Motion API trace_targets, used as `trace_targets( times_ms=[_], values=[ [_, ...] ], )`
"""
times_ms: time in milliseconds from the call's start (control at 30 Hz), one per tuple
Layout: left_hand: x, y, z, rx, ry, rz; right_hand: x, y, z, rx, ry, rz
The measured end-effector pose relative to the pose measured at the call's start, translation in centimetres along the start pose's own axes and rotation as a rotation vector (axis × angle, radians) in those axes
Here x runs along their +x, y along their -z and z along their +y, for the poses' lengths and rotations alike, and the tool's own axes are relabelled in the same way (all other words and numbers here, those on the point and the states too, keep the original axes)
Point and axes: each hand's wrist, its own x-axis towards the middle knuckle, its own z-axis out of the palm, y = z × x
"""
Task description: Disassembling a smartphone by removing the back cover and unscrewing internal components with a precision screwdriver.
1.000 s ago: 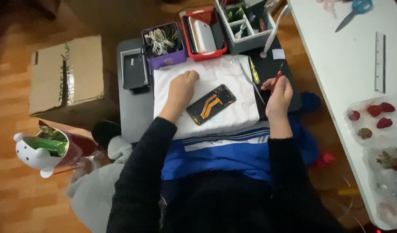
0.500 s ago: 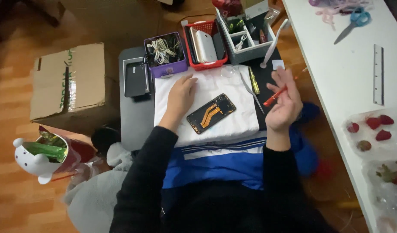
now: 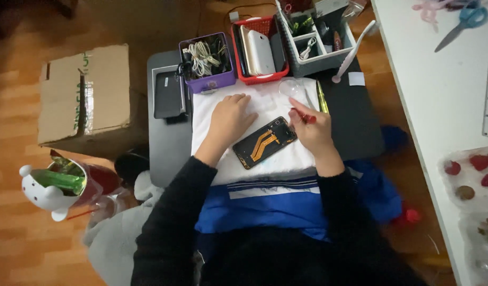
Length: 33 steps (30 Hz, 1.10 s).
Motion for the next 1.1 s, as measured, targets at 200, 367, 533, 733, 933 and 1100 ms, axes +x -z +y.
trace_targets(
  times_ms=[200,367,533,733,933,1100],
  values=[
    [3.4,-0.1,-0.1,0.049,-0.083,-0.032,-0.2,0.2,2.1,0.16,-0.196,-0.049],
    [3.5,-0.1,-1.0,-0.094,-0.157,0.079,1.0,0.4,0.3,0.192,-0.292,-0.018],
    [3.5,-1.4,-2.5,-0.16,-0.154,0.114,0.4,-0.1,0.5,0.295,-0.381,0.019],
    [3.2,-1.0,-2.6,-0.143,-0.129,0.05,0.5,-0.5,0.7,0.281,-0.366,0.01],
    [3.4,-0.8,-2.8,-0.201,-0.129,0.011,1.0,-0.5,-0.1,0.289,-0.335,0.018],
    [3.2,-0.3,-2.3,-0.215,-0.111,0.005,1.1,-0.5,-0.5,0.209,-0.3,-0.012]
  ],
)
